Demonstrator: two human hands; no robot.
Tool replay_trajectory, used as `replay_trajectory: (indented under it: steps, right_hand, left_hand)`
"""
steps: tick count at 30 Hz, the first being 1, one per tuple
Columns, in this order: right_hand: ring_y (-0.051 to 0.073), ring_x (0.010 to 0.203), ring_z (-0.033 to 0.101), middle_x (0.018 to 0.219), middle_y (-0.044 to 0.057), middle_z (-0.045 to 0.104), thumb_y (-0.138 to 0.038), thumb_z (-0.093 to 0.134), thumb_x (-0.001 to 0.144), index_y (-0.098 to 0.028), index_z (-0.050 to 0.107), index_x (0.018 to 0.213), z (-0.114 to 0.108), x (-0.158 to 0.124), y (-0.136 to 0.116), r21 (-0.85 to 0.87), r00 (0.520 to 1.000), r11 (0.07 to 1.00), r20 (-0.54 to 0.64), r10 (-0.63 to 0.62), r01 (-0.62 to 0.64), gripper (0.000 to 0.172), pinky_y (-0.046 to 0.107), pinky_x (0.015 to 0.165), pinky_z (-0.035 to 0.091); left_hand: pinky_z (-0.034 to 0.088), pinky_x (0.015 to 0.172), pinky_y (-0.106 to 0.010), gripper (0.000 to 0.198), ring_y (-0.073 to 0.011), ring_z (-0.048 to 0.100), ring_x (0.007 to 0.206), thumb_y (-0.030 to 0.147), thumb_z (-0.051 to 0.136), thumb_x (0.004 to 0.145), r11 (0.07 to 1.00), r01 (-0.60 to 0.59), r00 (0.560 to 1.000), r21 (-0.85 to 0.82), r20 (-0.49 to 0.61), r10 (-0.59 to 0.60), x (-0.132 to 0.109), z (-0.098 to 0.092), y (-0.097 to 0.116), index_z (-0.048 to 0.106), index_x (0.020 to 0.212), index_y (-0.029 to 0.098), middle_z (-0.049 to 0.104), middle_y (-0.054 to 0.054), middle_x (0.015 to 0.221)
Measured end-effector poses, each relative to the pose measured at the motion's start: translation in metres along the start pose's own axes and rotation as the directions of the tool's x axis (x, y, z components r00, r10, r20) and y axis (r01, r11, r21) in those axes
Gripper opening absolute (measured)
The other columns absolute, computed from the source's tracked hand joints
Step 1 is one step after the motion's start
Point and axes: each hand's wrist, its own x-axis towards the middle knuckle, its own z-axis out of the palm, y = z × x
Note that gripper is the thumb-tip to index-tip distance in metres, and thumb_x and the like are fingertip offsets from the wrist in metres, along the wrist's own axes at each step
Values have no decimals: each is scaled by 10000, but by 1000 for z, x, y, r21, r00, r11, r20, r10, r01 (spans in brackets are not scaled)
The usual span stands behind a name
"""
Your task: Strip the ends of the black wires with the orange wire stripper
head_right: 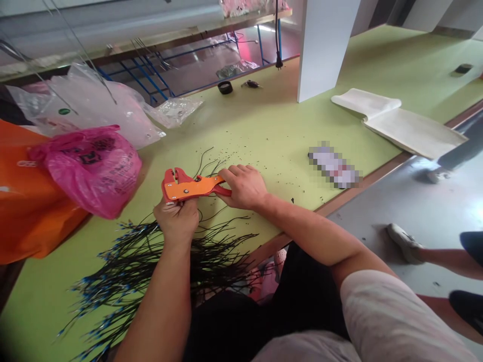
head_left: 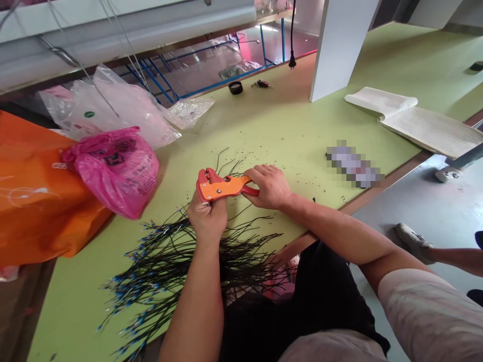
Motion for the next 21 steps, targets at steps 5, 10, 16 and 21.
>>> replay_trajectory:
  steps: [5, 10, 16, 21]
  right_hand:
    - [183, 714, 537, 867, 64, 751, -537, 545, 1091, -196, 733, 1057, -2, -1, -2, -7, 994, 996, 60, 87, -86, 391, 348, 663, 310]
    - [282, 1034, 635, 1209, 168, 789, -526, 600, 1086, -161, 715, 1300, 0, 1, 4, 64, 986, 993, -135, -93, 103, 438, 426, 905, 474]
    - [339, 1128, 608, 1289, 196, 755, -562, 629, 1078, -164, 684, 1381, 6, 1, 10, 65, 993, 995, -93, -69, 75, 503, 490, 969, 485]
    - [337, 1117, 606, 1297, 192, 750, -566, 615, 1090, -170, 673, 1394, 6, 0, 7, 69, 994, 995, -81, -70, 75, 503, 490, 964, 486]
  left_hand:
    - [675, 974, -415, 228, -264, 811, 912, 410, 791, 890, 1000, 16, 999, -15, 39, -15, 2, -3, -3, 811, 888, 183, 837, -72, 905]
    - [677, 898, -412, 163, -251, 775, 864, 340, 798, 848, 997, 46, 999, 66, 11, -47, 5, -2, -14, 779, 899, 187, 814, -60, 858]
    - [682, 874, -389, 258, -235, 785, 879, 378, 678, 969, 997, 58, 995, 50, 79, -62, 0, 0, -13, 802, 1110, 201, 809, -44, 907]
    - [640, 770, -338, 229, -208, 721, 775, 369, 617, 998, 998, 32, 990, 57, 137, -40, 0, -2, -14, 774, 1054, 211, 744, -26, 813]
